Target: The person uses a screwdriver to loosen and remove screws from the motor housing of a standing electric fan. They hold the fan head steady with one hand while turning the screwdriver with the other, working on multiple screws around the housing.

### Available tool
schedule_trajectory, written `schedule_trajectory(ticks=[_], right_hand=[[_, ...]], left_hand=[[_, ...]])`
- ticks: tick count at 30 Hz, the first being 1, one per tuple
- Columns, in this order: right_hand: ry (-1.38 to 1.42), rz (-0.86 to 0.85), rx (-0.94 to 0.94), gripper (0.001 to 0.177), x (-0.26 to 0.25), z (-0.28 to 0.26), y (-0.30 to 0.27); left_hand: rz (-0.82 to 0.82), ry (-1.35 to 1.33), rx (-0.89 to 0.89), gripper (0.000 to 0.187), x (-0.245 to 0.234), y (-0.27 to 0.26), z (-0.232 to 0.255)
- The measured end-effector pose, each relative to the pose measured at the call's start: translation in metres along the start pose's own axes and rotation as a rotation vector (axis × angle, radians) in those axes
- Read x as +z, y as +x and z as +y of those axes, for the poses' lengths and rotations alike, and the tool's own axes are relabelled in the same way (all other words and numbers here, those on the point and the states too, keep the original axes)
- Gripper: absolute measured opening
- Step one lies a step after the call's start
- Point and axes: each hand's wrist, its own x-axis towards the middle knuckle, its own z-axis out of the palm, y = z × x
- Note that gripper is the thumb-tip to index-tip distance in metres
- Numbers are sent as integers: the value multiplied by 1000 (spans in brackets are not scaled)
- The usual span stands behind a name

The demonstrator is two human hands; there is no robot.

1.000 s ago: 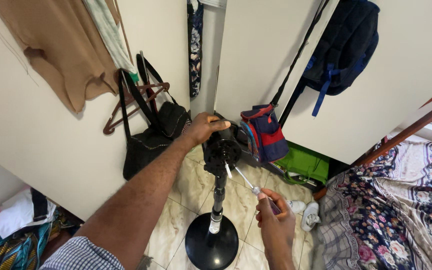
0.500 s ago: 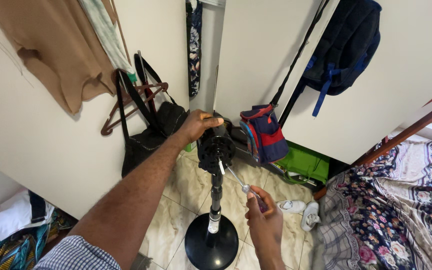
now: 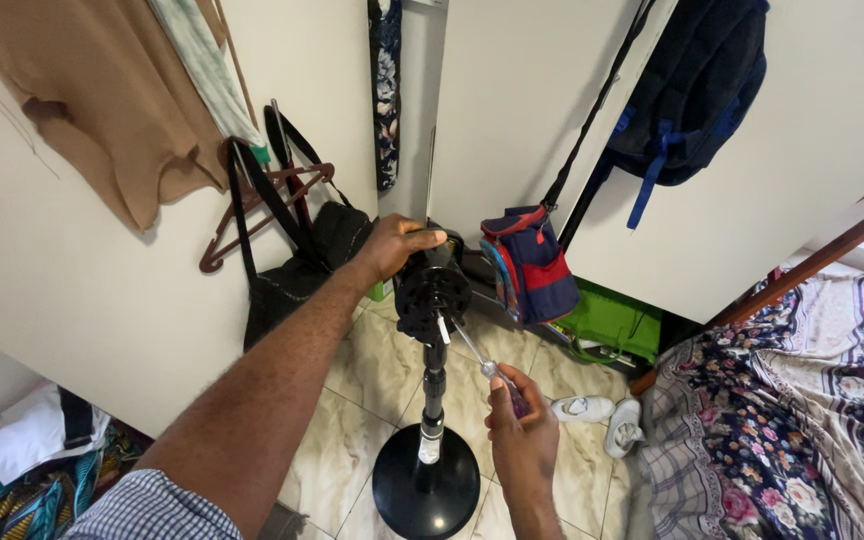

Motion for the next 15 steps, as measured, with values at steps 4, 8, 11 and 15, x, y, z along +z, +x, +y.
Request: schedule_trajectory(ticks=[4, 8, 11, 15], right_hand=[[35, 10, 12, 41, 1, 1, 2], [111, 14, 46, 39, 2, 4, 5], [229, 17, 170, 36, 3, 9, 6], [512, -82, 457, 31, -2, 24, 8]], left_hand=[[-9, 4, 2, 58, 3, 1, 2], [-21, 7, -10, 58, 4, -1, 3], [-10, 17, -18, 60, 5, 0, 3], [5, 40, -12, 61, 5, -2, 0]])
